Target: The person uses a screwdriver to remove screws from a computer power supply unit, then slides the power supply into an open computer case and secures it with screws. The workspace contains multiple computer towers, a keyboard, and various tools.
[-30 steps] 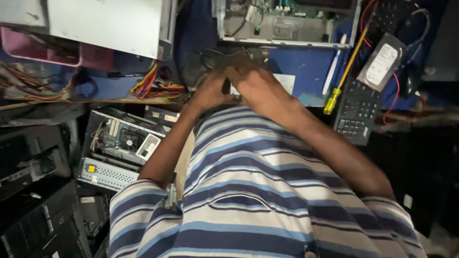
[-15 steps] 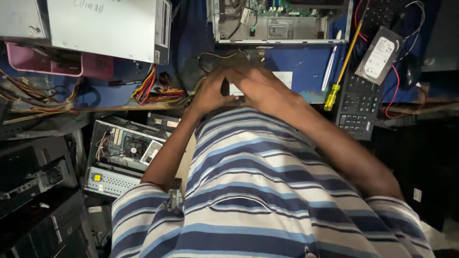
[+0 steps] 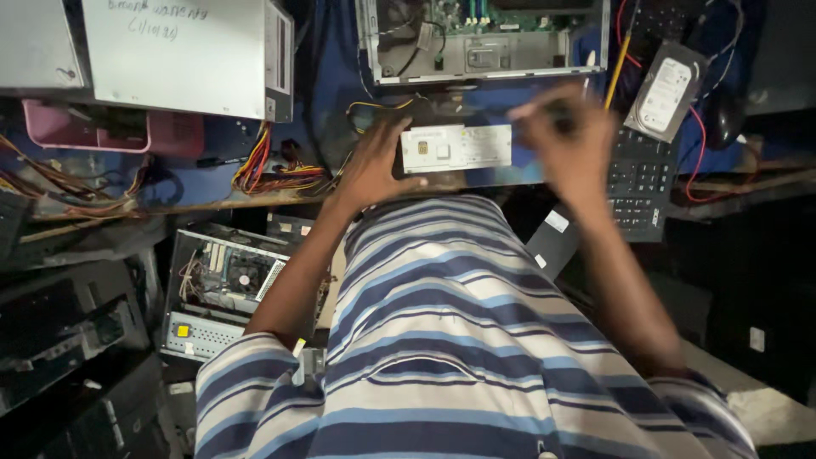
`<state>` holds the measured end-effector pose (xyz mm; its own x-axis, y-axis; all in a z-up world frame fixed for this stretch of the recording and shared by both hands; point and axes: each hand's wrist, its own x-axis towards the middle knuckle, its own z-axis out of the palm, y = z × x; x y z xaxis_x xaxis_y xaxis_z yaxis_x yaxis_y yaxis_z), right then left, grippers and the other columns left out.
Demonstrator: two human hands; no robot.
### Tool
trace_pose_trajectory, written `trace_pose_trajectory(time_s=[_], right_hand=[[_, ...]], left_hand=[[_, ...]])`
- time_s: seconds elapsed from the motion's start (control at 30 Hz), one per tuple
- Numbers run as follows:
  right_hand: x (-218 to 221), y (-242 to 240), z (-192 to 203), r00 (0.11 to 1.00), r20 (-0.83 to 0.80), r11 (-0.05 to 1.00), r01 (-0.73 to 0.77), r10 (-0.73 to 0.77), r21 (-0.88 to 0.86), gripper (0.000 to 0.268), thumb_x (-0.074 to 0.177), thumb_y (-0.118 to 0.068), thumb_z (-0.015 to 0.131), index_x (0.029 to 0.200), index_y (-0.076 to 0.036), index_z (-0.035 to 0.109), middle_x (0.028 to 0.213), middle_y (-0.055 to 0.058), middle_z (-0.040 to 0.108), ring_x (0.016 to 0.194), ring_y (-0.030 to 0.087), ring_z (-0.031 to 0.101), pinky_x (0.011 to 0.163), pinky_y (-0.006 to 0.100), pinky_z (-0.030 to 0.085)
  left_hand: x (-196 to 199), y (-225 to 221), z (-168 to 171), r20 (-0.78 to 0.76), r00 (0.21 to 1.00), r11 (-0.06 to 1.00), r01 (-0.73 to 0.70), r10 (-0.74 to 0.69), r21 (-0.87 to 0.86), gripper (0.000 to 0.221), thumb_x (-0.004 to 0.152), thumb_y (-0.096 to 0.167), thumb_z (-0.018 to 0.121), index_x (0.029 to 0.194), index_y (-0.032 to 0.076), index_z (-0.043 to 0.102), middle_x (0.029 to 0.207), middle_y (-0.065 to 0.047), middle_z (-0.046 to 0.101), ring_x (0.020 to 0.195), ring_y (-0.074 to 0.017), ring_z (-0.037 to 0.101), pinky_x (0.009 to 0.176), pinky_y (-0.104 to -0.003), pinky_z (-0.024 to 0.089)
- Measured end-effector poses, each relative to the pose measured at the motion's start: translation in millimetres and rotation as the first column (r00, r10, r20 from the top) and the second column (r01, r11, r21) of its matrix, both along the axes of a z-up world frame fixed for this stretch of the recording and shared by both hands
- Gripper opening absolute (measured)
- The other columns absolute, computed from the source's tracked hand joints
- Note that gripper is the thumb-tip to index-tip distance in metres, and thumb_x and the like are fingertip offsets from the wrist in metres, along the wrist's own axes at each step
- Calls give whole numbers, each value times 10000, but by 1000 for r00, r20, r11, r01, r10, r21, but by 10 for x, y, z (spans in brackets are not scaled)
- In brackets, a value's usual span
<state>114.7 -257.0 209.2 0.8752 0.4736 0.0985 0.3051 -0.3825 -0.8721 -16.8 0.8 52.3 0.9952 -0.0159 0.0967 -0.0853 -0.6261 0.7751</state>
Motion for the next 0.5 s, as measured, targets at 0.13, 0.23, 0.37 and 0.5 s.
trace_pose_trajectory(time_s=[0.13, 0.23, 0.37, 0.5], right_hand=[[-39, -639, 93, 806, -590, 506, 528, -46, 682, 144, 1063, -49, 691, 1117, -56, 558, 1005, 156, 692, 884, 267, 702, 811, 391, 568], [-301, -831, 9, 742, -670, 385, 611, 27, 692, 225, 1016, -72, 649, 1216, -56, 548, 1013, 141, 667, 927, 255, 673, 865, 412, 564], [-667, -969, -330, 687, -711, 656, 608, -151, 447, 326, 880, -41, 586, 1197, -95, 537, 948, 111, 651, 892, 222, 662, 866, 371, 578], [-745, -1072, -682, 819, -570, 697, 446, -65, 562, 172, 953, -31, 636, 1066, 35, 524, 918, 131, 607, 761, 188, 567, 745, 328, 490]], left_hand=[[90, -266, 23, 58, 998, 982, 9, -21, 189, 1049, 738, 541, 888, 1502, 21, 390, 1497, -271, 430, 1375, -472, 404, 1125, -590, 322], [282, -476, -89, -102, 991, 931, 114, -83, 348, 1043, 756, 545, 857, 1532, 27, 389, 1503, -242, 443, 1399, -451, 414, 1164, -614, 320], [441, -561, -155, -195, 974, 900, 184, -113, 396, 1048, 736, 522, 844, 1543, 39, 382, 1532, -264, 435, 1405, -480, 407, 1129, -602, 352], [452, -385, 100, -282, 950, 944, 208, -132, 255, 961, 749, 484, 824, 1533, 90, 435, 1488, -226, 526, 1388, -439, 487, 1150, -549, 393]])
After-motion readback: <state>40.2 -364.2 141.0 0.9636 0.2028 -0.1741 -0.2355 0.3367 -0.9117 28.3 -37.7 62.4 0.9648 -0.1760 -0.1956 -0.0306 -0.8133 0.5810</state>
